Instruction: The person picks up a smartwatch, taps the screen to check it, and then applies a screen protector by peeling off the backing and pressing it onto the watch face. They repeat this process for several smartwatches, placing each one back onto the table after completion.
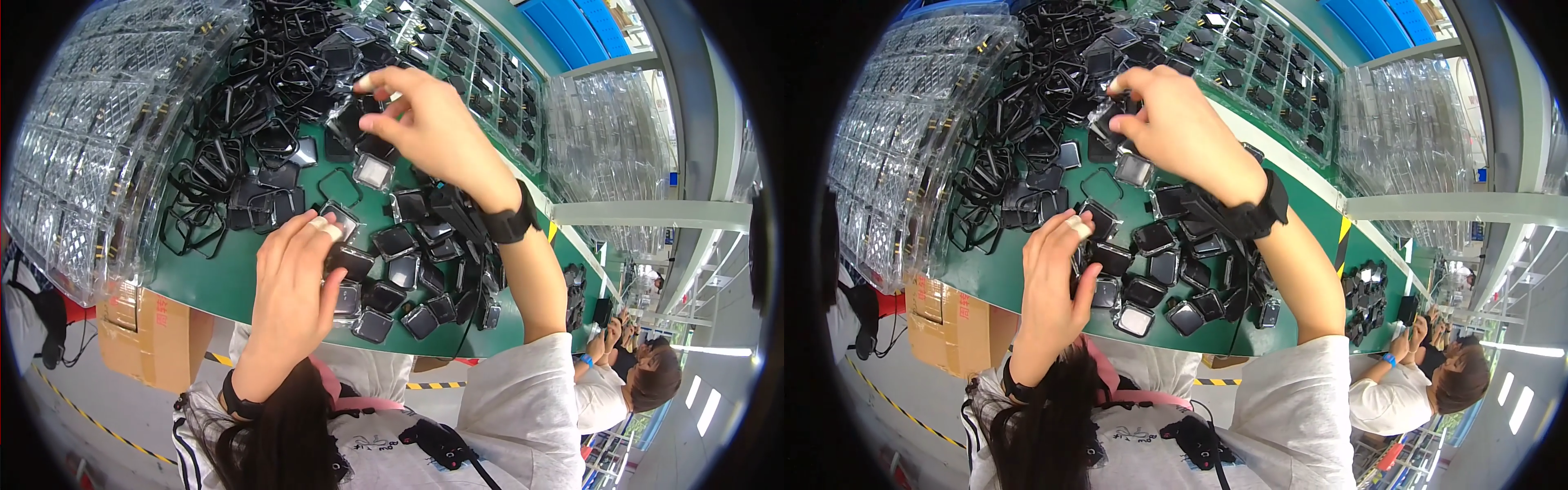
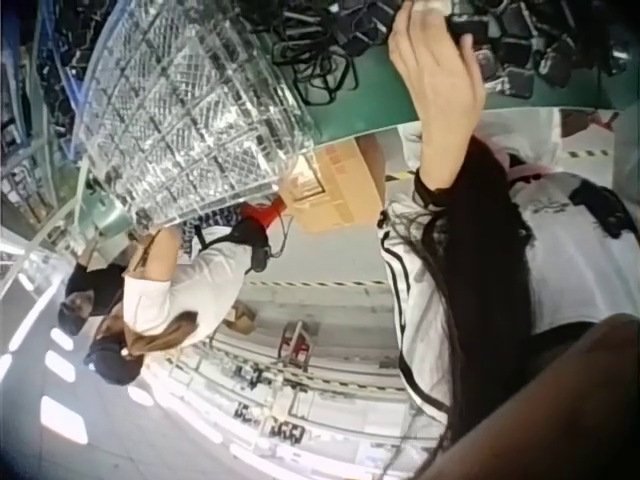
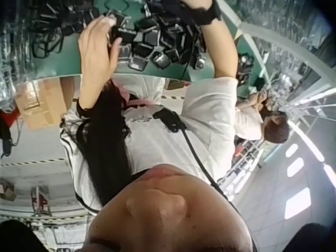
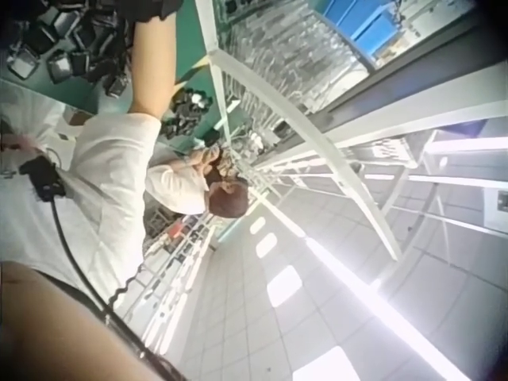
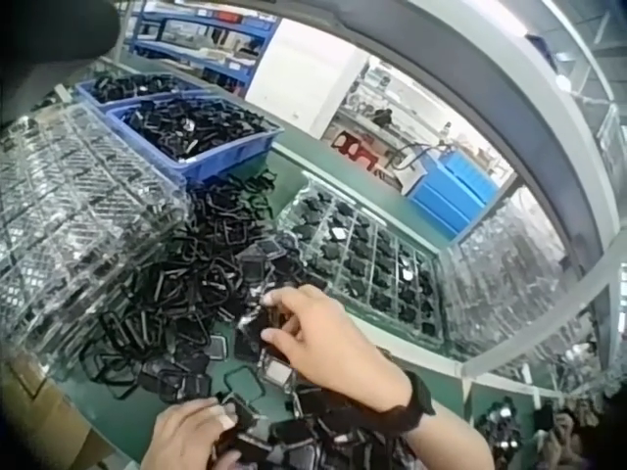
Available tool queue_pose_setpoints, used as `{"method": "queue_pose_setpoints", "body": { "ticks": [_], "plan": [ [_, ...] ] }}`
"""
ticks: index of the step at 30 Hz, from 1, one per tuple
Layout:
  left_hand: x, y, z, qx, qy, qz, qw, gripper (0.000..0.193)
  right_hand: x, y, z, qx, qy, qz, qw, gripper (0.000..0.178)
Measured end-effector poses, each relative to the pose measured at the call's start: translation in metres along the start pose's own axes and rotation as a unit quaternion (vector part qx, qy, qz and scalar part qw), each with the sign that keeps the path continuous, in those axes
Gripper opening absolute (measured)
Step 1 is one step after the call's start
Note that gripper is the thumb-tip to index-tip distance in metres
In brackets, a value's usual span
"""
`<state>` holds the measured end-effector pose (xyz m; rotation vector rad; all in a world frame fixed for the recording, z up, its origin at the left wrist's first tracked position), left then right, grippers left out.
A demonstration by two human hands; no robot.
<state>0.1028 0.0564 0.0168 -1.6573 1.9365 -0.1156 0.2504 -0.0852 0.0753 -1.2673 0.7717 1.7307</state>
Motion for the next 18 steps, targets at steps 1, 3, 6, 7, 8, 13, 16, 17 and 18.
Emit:
{"method": "queue_pose_setpoints", "body": {
  "ticks": [1, 3, 6, 7, 8, 13, 16, 17, 18],
  "plan": [
    [-0.001, 0.002, 0.001, -0.008, 0.026, -0.021, 0.999, 0.044, -0.002, 0.004, 0.005, -0.031, 0.035, -0.023, 0.999, 0.031],
    [-0.003, 0.003, 0.002, -0.015, 0.052, -0.041, 0.998, 0.047, -0.006, 0.019, 0.006, -0.057, 0.074, 0.029, 0.995, 0.032],
    [-0.005, 0.004, 0.001, 0.003, 0.071, -0.051, 0.996, 0.051, -0.005, 0.042, 0.004, -0.108, 0.149, 0.136, 0.973, 0.035],
    [-0.005, 0.002, 0.0, 0.004, 0.072, -0.05, 0.996, 0.051, -0.001, 0.048, 0.001, -0.125, 0.155, 0.132, 0.971, 0.037],
    [-0.006, -0.001, 0.0, 0.014, 0.073, -0.044, 0.996, 0.048, 0.005, 0.053, 0.0, -0.142, 0.16, 0.127, 0.969, 0.038],
    [0.01, -0.03, -0.005, 0.007, -0.037, 0.015, 0.999, 0.037, 0.015, 0.067, 0.003, -0.15, 0.15, 0.104, 0.972, 0.04],
    [0.02, -0.037, -0.005, -0.013, -0.13, 0.053, 0.99, 0.032, 0.016, 0.068, 0.006, -0.141, 0.149, 0.093, 0.974, 0.039],
    [0.022, -0.038, -0.003, -0.026, -0.165, 0.069, 0.984, 0.03, 0.014, 0.068, 0.005, -0.137, 0.147, 0.089, 0.976, 0.039],
    [0.026, -0.038, 0.0, -0.037, -0.2, 0.085, 0.975, 0.029, 0.014, 0.069, 0.001, -0.135, 0.149, 0.079, 0.976, 0.039]
  ]
}}
Point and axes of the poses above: each hand's wrist, its own y-axis away from the middle knuckle, its own x-axis out of the palm, z = x × y, the point moved 4 cm from there along -y, towards the middle knuckle, and after that the axes turned 15 degrees about y, right-handed, at the moved point
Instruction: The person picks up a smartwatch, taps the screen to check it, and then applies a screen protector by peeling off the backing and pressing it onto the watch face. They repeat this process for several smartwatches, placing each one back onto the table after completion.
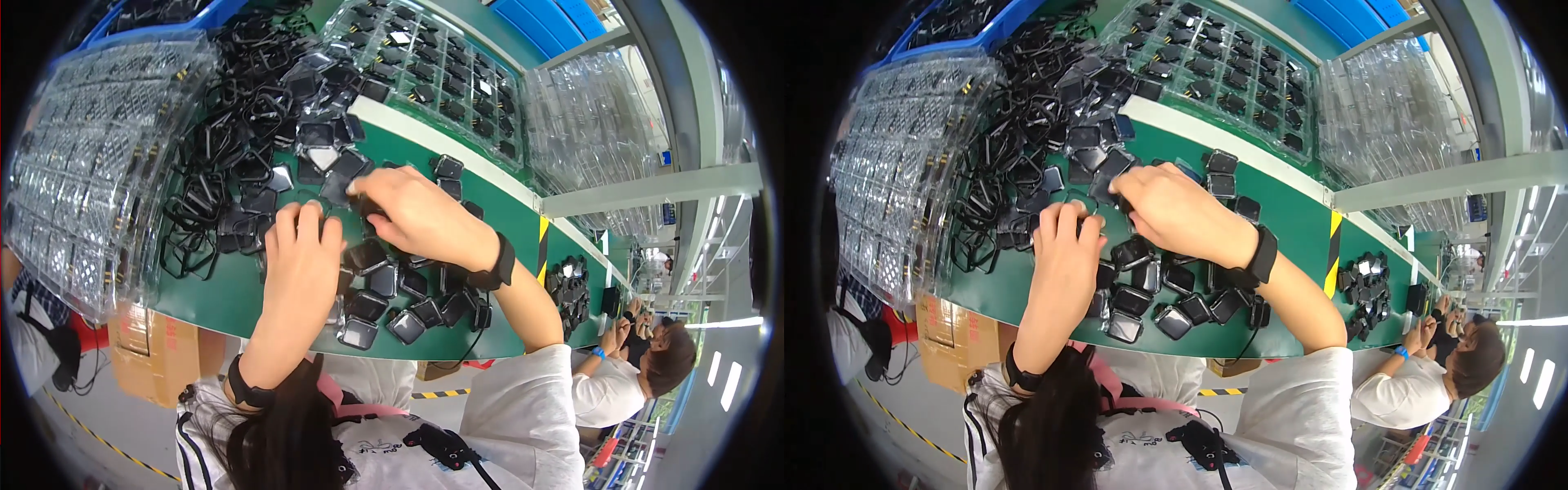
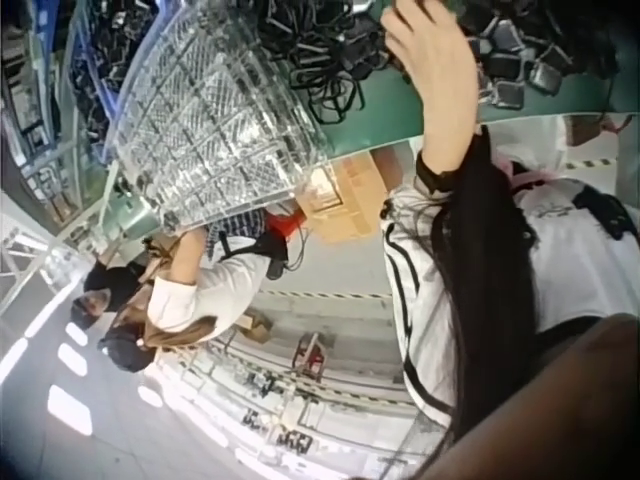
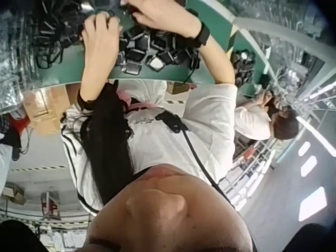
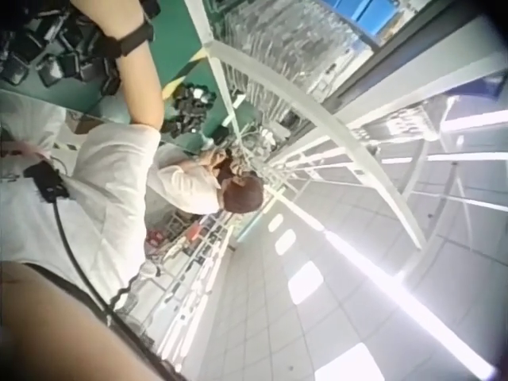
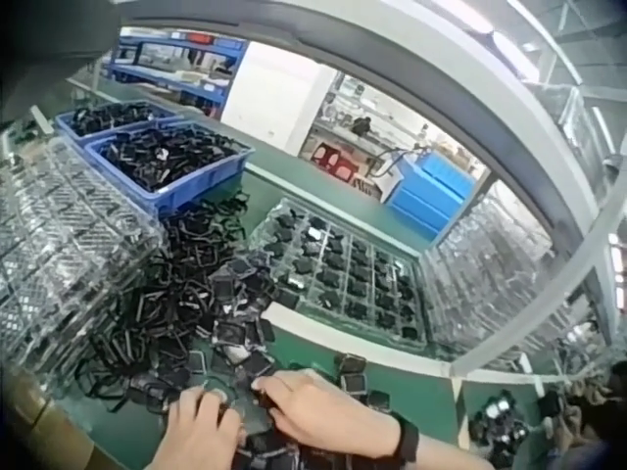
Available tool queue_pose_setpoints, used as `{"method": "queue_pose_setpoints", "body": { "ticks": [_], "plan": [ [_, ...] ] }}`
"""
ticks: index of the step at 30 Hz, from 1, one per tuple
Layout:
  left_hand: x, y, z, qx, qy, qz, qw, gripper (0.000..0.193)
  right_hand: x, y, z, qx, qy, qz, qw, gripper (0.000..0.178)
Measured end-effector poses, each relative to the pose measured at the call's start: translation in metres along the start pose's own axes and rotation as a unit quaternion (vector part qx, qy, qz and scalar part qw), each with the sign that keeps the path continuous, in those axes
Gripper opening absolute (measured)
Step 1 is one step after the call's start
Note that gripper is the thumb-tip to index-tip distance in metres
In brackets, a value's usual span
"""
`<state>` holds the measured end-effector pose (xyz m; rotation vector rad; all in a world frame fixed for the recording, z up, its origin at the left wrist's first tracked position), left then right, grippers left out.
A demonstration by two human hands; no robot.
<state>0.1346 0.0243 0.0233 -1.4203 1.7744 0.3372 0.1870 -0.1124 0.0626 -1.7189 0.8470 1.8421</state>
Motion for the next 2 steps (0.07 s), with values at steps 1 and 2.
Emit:
{"method": "queue_pose_setpoints", "body": {
  "ticks": [1, 2],
  "plan": [
    [0.002, 0.001, 0.0, -0.003, 0.011, 0.004, 1.0, 0.029, -0.001, 0.002, -0.008, 0.041, -0.115, -0.052, 0.991, 0.041],
    [0.004, 0.0, 0.002, 0.0, 0.021, 0.007, 1.0, 0.03, -0.003, 0.001, -0.019, 0.081, -0.226, -0.107, 0.965, 0.044]
  ]
}}
Point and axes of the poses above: each hand's wrist, its own y-axis away from the middle knuckle, its own x-axis out of the palm, z = x × y, the point moved 4 cm from there along -y, towards the middle knuckle, and after that the axes turned 15 degrees about y, right-handed, at the moved point
